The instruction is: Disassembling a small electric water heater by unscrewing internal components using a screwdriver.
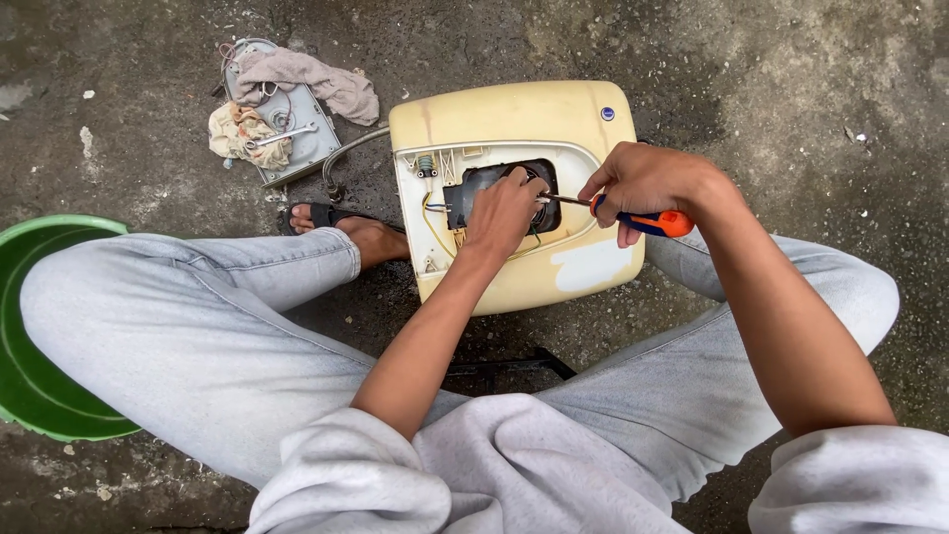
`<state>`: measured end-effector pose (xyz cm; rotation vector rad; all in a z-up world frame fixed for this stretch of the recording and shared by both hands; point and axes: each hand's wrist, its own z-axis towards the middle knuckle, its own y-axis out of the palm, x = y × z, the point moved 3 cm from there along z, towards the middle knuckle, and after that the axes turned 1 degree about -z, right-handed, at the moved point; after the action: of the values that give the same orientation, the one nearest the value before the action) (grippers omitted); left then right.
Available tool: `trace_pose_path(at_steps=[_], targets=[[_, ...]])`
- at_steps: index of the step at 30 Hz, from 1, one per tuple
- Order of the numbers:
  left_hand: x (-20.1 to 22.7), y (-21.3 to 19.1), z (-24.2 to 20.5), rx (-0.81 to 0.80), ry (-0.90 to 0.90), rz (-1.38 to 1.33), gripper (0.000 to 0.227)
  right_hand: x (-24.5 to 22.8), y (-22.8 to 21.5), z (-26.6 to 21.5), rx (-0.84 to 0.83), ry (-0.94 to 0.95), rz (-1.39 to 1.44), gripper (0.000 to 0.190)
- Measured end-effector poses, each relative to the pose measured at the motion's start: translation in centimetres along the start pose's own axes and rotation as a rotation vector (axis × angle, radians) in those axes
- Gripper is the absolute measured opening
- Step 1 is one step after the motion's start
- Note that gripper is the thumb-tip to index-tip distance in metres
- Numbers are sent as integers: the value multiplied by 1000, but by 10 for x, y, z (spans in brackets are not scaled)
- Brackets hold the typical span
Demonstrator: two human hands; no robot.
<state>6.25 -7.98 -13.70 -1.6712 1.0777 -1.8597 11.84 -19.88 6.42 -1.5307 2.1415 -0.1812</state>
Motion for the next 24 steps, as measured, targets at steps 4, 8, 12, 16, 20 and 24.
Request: trace_pose_path(at_steps=[4,8,12,16,20,24], targets=[[5,-9,0,3,2,-44,18,2,0,-3,2,0,20,53],[4,-6,1,-2,-41,-122,16,-2,0,-11,13,-6,46,52],[3,-7,2,5,-87,-149,15,1,0,-9,25,-20,63,52],[-1,-17,0,43,-76,-179,17,5,1,-7,23,-30,77,50],[-10,-9,-3,72,-61,-117,10,11,2,-6,19,-33,101,52],[-11,1,-2,88,-74,-143,8,20,3,-3,24,-35,143,55]])
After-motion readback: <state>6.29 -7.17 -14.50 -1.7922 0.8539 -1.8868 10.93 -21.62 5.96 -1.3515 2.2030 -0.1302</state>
